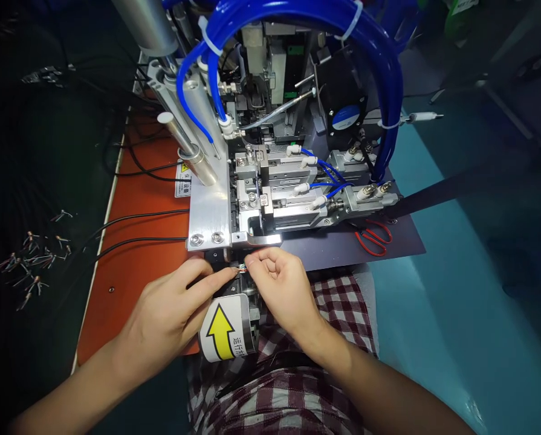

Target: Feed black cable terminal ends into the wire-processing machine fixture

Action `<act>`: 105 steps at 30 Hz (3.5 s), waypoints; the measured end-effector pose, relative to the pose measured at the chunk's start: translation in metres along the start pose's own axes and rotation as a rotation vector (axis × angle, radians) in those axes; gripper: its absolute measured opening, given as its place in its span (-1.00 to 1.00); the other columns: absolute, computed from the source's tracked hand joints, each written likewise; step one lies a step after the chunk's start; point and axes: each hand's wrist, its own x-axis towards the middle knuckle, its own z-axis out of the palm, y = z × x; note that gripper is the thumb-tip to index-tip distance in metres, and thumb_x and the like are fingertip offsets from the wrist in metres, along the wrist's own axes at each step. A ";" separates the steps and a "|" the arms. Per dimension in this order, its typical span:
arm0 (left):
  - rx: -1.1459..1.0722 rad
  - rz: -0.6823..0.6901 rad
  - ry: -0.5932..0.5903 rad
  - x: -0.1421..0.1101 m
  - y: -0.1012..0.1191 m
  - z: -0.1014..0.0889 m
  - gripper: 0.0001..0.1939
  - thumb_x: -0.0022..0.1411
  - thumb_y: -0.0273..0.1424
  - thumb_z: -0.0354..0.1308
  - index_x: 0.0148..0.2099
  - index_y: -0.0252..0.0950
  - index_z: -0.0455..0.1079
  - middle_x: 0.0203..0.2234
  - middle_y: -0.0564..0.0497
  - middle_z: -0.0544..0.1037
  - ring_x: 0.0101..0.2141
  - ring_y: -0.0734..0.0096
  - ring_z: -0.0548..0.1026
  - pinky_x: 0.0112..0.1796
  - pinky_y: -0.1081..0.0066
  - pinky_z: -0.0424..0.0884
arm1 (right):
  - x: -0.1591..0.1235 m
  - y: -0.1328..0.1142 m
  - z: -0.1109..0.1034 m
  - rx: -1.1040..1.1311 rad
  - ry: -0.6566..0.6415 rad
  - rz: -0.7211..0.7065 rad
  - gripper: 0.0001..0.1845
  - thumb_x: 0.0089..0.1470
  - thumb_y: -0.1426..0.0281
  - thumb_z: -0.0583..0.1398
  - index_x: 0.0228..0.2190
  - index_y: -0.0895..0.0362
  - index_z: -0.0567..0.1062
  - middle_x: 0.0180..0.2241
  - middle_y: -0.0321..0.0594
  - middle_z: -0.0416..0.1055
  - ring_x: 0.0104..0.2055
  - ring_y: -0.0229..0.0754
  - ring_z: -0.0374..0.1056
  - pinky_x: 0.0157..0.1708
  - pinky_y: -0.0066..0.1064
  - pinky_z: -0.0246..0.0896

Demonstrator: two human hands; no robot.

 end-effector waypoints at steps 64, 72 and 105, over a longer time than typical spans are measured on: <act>-0.011 0.002 0.023 -0.003 -0.003 0.003 -0.59 0.24 -0.54 -0.09 0.10 -0.28 0.34 -0.34 -0.04 0.38 -0.41 0.37 0.41 -0.44 0.43 0.33 | -0.004 0.013 -0.005 -0.309 -0.026 -0.244 -0.85 0.14 0.37 0.07 -0.46 0.10 0.32 -0.62 -0.40 0.19 -0.59 -0.31 0.09 -0.55 -0.45 0.00; 0.003 0.004 0.009 -0.004 -0.003 0.003 -0.57 0.23 -0.58 -0.08 0.10 -0.28 0.35 -0.37 -0.01 0.36 -0.45 0.43 0.37 -0.49 0.48 0.29 | 0.001 0.009 -0.006 -0.043 -0.135 0.018 -0.87 0.09 0.38 0.09 -0.48 0.11 0.32 -0.65 -0.45 0.12 -0.63 -0.35 0.00 -0.62 -0.48 -0.07; 0.056 -0.070 0.082 -0.003 0.000 0.001 -0.70 0.31 -0.50 -0.06 -0.01 -0.22 0.42 -0.24 -0.05 0.45 -0.35 0.41 0.46 -0.42 0.49 0.40 | 0.005 0.019 0.003 0.218 -0.126 0.024 -0.76 0.07 0.27 0.19 -0.51 0.13 0.30 -0.68 -0.48 0.16 -0.69 -0.41 0.01 -0.69 -0.52 -0.11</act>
